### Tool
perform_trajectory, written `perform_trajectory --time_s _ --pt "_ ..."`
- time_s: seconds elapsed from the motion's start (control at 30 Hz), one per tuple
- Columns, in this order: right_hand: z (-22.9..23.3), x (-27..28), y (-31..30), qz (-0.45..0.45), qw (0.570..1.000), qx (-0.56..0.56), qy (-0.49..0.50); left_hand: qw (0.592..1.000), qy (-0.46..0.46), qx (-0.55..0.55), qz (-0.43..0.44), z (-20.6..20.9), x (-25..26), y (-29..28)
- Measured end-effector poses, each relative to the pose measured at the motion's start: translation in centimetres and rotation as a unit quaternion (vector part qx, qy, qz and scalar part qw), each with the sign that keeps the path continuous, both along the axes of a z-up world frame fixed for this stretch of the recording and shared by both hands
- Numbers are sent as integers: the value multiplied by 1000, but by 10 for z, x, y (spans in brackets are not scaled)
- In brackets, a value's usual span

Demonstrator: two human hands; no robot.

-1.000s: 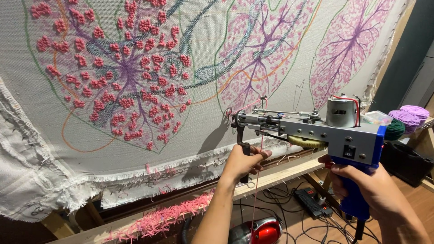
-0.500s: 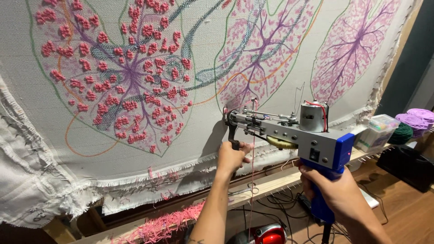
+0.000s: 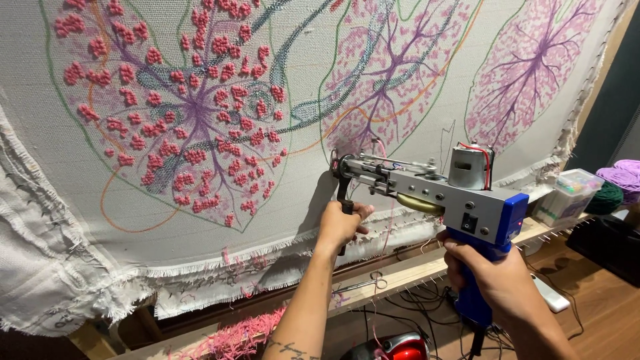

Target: Tufting a rug using a tufting gun on a large vertical frame.

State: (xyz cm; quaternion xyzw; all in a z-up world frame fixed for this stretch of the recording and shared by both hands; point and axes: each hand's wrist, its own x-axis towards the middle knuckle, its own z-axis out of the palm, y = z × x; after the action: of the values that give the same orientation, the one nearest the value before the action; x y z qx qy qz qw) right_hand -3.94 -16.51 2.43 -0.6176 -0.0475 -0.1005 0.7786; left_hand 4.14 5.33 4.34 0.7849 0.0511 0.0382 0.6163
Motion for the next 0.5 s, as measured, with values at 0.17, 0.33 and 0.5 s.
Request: perform_trajectory --time_s 0.17,0.33,0.5 --pt "10 0 -24 4 998 -58 13 992 -7 -90 -93 0 3 -9" --pt "19 -3 -66 50 997 -53 -39 966 -7 -145 -213 -10 1 -31" --pt "17 -6 -111 73 995 -50 -43 951 -7 -194 -241 -11 -17 -57"
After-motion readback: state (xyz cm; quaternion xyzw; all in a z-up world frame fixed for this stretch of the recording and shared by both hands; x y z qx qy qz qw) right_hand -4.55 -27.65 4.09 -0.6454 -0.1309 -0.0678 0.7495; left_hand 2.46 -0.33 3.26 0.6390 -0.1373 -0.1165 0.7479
